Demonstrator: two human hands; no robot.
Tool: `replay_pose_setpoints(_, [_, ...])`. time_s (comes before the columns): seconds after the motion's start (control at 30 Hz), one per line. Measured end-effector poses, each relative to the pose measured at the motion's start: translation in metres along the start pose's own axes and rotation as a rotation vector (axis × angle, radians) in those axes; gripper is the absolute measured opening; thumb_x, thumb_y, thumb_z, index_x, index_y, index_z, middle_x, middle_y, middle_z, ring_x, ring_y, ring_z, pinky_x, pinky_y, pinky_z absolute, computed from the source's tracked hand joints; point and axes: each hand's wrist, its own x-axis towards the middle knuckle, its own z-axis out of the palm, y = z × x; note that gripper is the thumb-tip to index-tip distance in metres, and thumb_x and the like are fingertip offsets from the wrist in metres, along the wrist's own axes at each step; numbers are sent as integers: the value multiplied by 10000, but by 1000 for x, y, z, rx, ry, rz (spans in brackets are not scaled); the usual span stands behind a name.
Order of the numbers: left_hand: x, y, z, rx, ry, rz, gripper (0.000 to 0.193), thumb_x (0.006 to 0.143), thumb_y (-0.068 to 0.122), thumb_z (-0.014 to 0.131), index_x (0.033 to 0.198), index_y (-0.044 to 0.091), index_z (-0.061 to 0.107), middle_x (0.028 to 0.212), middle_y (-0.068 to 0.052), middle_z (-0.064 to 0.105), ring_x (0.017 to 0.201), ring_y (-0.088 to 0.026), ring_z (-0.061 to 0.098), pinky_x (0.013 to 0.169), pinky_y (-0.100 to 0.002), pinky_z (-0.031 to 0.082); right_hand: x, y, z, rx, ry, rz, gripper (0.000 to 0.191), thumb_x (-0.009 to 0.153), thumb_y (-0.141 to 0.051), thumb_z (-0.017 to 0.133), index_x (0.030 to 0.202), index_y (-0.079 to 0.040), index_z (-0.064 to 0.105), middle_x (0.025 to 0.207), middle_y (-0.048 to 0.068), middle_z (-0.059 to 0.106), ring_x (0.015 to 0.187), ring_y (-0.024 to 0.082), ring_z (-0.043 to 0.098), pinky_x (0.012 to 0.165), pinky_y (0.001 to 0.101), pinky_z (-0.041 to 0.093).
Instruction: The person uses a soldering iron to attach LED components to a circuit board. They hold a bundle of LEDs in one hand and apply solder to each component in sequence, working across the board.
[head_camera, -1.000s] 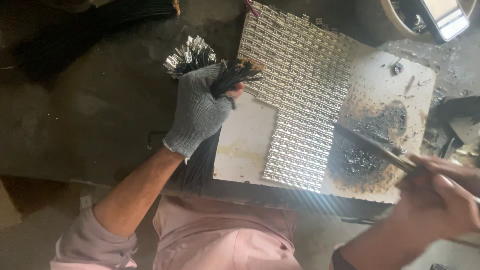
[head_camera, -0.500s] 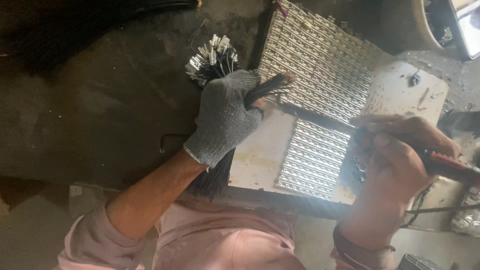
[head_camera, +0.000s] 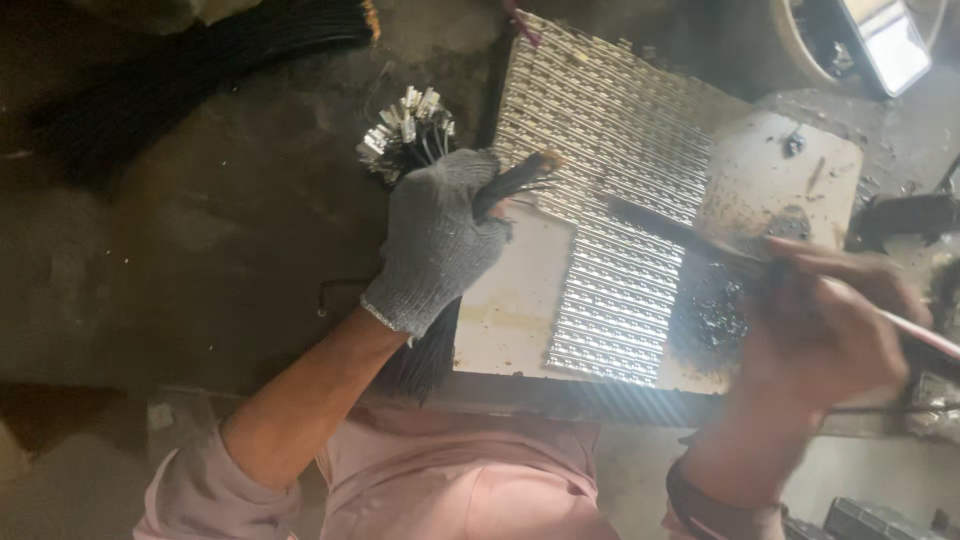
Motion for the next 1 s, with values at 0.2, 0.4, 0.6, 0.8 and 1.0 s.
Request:
replay_pose_setpoints(0.2, [1, 4, -6, 24, -1, 96, 233, 831, -23, 681, 1029, 82, 744, 761, -101, 664, 690, -247, 691, 643, -384, 564, -61, -21, -105, 314, 473, 457, 212, 994, -72, 573, 1022, 131, 626, 894, 309, 646, 735, 354, 670, 591, 358, 558])
replay_pose_setpoints(0.4, [-22, -6, -32, -339, 96, -73, 50, 1079, 56, 657, 1115, 29, 680, 967, -56, 712, 770, -111, 688, 663, -256, 569, -106, -35, -142, 189, 521, 610, 158, 936, -14, 614, 960, 142, 604, 1012, 383, 690, 664, 294, 635, 564, 339, 546])
replay_pose_setpoints(0.6, [-24, -29, -44, -156, 223, -390, 202, 1184, 219, 631, 1054, 73, 683, 749, 6, 622, 554, -82, 582, 546, -246, 478, -104, -20, -146, 229, 460, 629, 180, 935, -10, 653, 944, 166, 616, 990, 389, 687, 608, 278, 624, 518, 318, 520])
replay_pose_setpoints(0.8, [-21, -11, -32, -112, 27, -62, 142, 1127, 128, 702, 1062, 2, 711, 754, -49, 665, 619, -108, 652, 548, -239, 506, -93, -11, -149, 177, 366, 636, 155, 896, 22, 610, 922, 174, 619, 968, 383, 689, 632, 270, 634, 554, 339, 557])
replay_pose_setpoints(1.0, [-20, -3, -23, -182, -68, -55, 51, 1100, 16, 690, 1078, -21, 718, 786, -75, 701, 646, -111, 685, 571, -243, 539, -93, -8, -159, 121, 310, 645, 168, 878, 15, 576, 889, 177, 615, 942, 371, 689, 586, 270, 621, 512, 313, 514])
